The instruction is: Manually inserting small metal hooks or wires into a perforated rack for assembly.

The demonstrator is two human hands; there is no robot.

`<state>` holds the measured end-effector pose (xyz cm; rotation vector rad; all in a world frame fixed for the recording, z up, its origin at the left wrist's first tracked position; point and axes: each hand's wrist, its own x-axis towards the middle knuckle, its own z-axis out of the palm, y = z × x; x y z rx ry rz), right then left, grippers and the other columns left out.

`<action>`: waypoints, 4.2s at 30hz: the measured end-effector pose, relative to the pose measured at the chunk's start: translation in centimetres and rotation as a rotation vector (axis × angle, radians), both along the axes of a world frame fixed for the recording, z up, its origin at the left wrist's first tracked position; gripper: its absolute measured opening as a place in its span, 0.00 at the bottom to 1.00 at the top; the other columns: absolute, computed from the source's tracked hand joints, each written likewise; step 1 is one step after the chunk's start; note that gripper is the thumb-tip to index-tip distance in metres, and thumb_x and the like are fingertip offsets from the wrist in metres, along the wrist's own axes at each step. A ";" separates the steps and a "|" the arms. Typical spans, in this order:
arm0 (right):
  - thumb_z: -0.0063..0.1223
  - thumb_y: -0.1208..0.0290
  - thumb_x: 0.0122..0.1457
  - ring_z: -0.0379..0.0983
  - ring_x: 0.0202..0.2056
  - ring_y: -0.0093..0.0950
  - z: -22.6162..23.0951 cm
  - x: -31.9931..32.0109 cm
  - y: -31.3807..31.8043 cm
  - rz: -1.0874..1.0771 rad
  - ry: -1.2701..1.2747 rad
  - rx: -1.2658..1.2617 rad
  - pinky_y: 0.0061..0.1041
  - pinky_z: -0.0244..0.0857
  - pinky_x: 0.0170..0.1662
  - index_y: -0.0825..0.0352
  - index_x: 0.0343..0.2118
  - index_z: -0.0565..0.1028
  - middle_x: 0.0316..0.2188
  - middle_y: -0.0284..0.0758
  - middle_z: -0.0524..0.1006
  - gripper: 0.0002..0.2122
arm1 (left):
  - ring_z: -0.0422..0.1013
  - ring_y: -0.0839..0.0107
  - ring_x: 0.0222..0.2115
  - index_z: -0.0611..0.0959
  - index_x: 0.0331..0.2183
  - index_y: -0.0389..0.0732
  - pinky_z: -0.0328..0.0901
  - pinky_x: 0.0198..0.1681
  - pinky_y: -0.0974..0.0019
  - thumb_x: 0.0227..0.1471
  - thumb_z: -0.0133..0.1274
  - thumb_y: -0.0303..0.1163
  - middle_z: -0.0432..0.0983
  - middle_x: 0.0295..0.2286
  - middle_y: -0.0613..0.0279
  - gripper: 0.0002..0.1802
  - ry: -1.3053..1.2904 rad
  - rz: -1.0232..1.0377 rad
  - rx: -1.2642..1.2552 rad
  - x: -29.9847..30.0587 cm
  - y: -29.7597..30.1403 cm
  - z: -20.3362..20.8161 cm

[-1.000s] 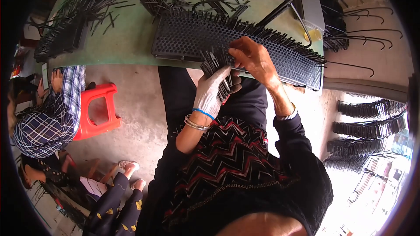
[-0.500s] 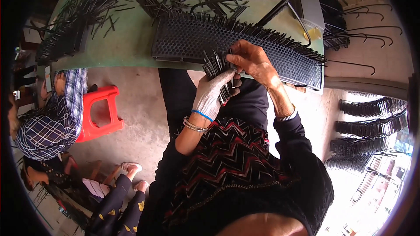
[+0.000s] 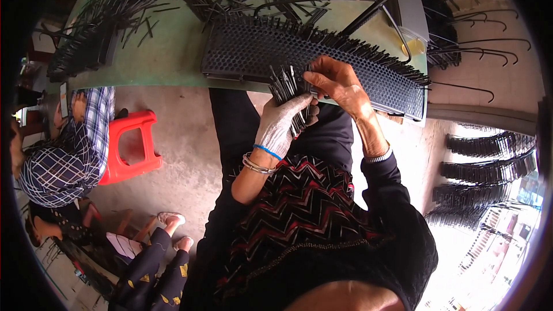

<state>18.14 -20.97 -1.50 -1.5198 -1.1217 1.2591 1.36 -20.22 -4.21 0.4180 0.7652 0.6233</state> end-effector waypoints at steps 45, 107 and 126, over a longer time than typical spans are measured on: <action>0.46 0.73 0.66 0.76 0.34 0.26 3.8 -1.7 -2.3 -0.440 -0.229 0.550 0.24 0.68 0.44 0.73 0.43 0.69 0.34 0.39 0.78 0.08 | 0.77 0.62 0.29 0.79 0.34 0.32 0.76 0.35 0.56 0.55 0.52 0.27 0.76 0.28 0.57 0.07 -0.074 0.187 -0.211 0.8 -0.4 -3.1; 0.54 0.73 0.60 0.75 0.25 0.18 1.5 2.6 0.3 0.154 0.022 -0.069 0.18 0.70 0.32 0.71 0.34 0.75 0.22 0.30 0.75 0.06 | 0.76 0.71 0.22 0.81 0.35 0.30 0.70 0.22 0.74 0.51 0.57 0.25 0.81 0.27 0.55 0.09 0.083 -0.142 0.127 -1.0 0.0 -0.8; 0.52 0.77 0.60 0.75 0.27 0.18 1.0 1.1 5.8 -0.303 -0.609 0.560 0.19 0.67 0.31 0.70 0.37 0.74 0.24 0.34 0.77 0.05 | 0.77 0.61 0.30 0.80 0.36 0.36 0.76 0.31 0.59 0.57 0.52 0.29 0.79 0.32 0.53 0.07 -0.165 0.024 -0.238 -0.3 0.3 -2.5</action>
